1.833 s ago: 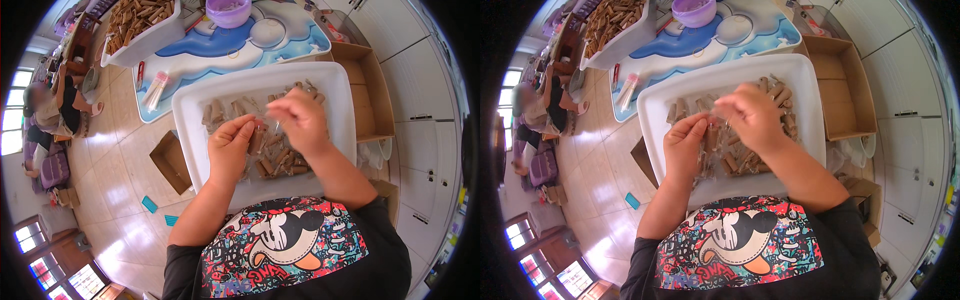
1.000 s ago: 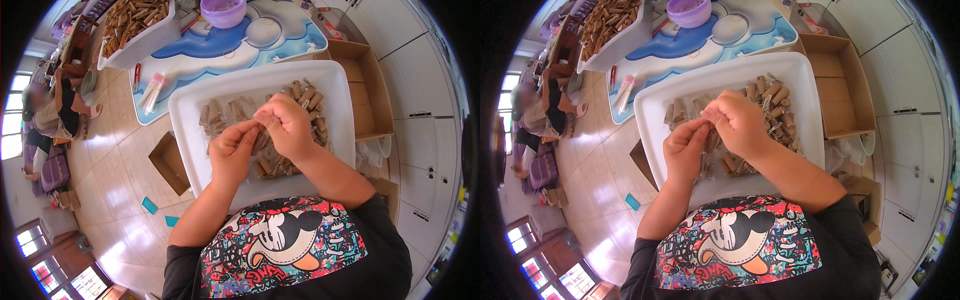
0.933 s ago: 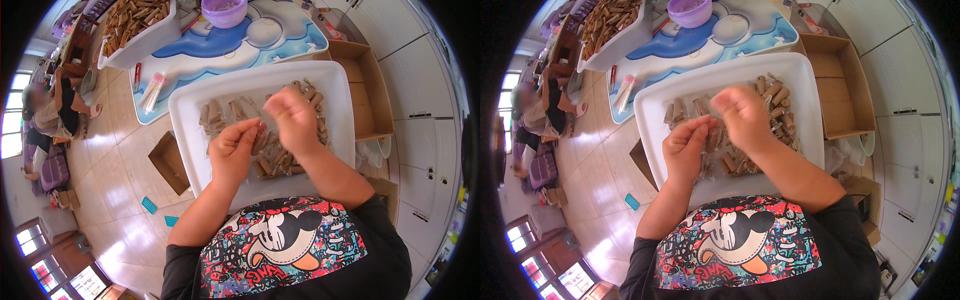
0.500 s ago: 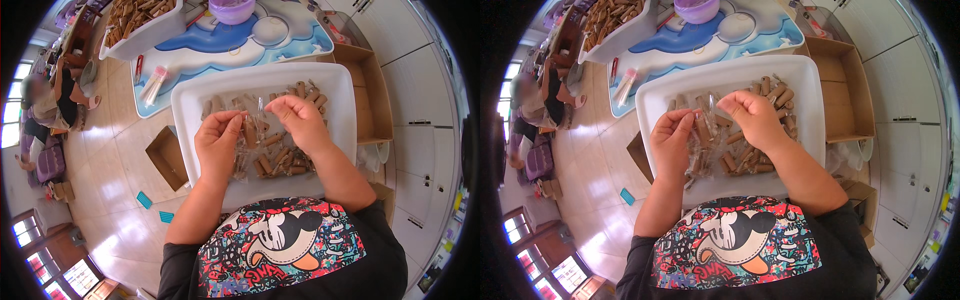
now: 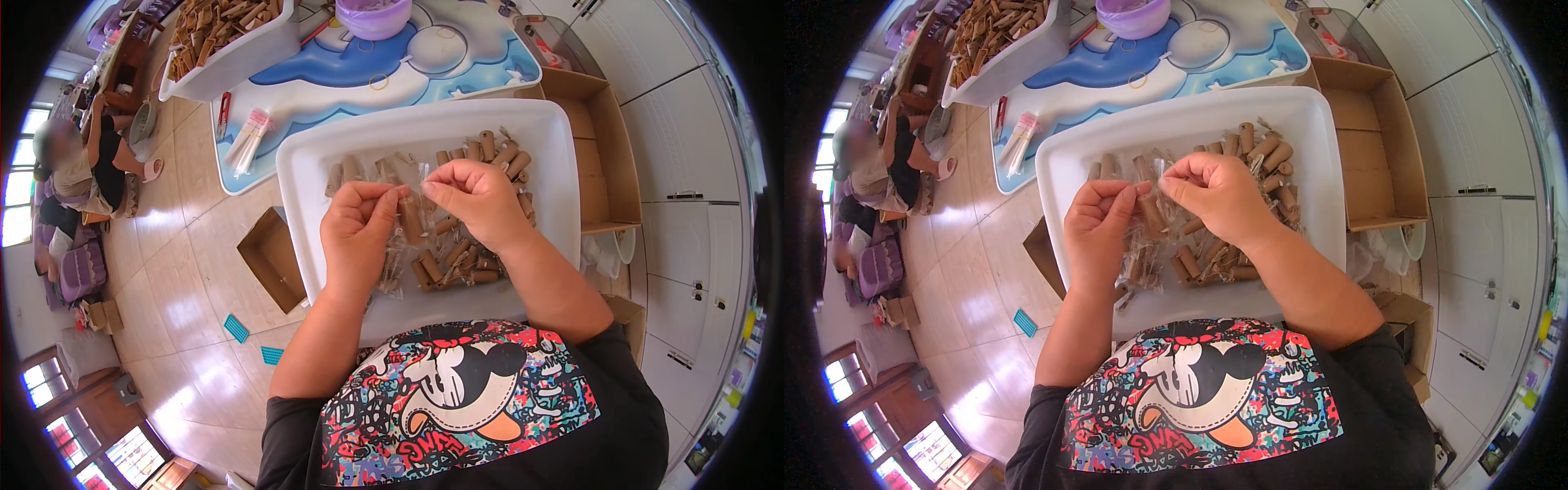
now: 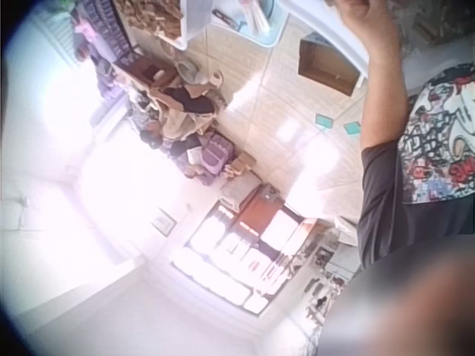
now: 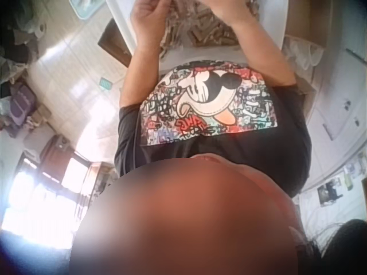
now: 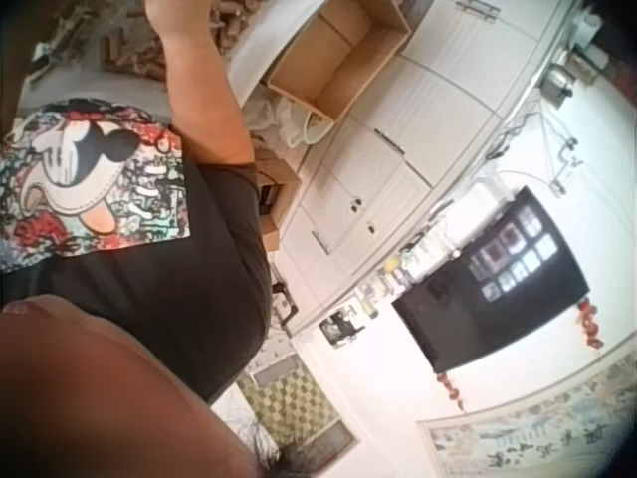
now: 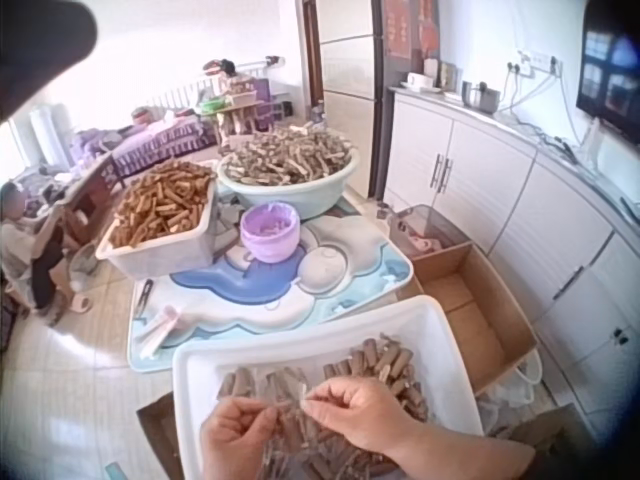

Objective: The person takes small brown cylindrical plastic components from a white tray and places them individually into small clear plastic bags by hand.

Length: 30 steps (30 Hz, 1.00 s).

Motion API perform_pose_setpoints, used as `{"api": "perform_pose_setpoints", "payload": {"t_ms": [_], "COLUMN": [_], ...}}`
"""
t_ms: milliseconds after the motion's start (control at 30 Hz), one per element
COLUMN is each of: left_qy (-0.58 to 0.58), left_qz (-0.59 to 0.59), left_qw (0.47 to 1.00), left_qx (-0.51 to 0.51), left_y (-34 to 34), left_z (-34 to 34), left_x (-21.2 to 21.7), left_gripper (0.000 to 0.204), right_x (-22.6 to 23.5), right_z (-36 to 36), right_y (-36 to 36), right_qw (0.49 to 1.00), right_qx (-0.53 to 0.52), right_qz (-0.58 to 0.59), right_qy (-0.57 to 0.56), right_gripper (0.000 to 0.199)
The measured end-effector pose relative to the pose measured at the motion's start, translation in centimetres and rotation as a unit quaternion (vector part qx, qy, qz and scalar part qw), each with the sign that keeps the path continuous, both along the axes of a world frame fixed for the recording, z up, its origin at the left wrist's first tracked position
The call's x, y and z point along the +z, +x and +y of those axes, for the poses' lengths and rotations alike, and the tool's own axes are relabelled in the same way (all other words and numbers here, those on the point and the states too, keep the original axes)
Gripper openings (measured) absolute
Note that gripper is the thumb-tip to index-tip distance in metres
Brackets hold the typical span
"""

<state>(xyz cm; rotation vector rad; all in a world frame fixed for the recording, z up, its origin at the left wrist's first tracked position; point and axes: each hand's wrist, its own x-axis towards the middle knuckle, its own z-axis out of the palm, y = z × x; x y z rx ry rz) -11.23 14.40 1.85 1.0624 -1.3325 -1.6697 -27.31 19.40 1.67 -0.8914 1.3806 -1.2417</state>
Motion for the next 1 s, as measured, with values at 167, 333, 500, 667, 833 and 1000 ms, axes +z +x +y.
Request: {"api": "perform_pose_setpoints", "payload": {"t_ms": [167, 333, 500, 667, 833, 1000], "left_qy": [0.043, 0.057, 0.016, 0.001, -0.066, 0.038], "left_qz": [0.013, 0.024, 0.035, 0.034, -0.001, 0.050], "left_qw": [0.999, 0.998, 0.999, 0.999, 0.997, 0.998], "left_qx": [0.012, 0.021, 0.006, 0.002, -0.034, -0.001], "left_y": [-0.2, -0.2, 0.3, 0.4, 0.7, -0.1], "left_z": [0.0, 0.0, -0.3, -0.1, -0.1, -0.3], "left_x": [0.4, 0.6, -0.3, 0.1, 0.0, 1.0], "left_gripper": [0.007, 0.007, 0.013, 0.014, 0.013, 0.051], "right_x": [-0.8, -1.1, -1.0, -0.6, -1.0, -1.0], "right_z": [0.1, -0.3, -0.3, -0.1, -0.2, -0.2], "right_y": [-0.2, 0.0, -0.2, -1.0, 0.2, 0.1], "right_qw": [1.000, 0.997, 0.988, 0.973, 0.998, 0.999], "right_qx": [-0.022, -0.047, -0.039, -0.020, -0.024, -0.038], "right_qz": [0.000, -0.063, -0.149, -0.225, -0.061, -0.017], "right_qy": [-0.010, -0.003, 0.024, 0.049, 0.003, -0.005], "right_gripper": [0.010, 0.009, 0.011, 0.014, 0.014, 0.012]}}
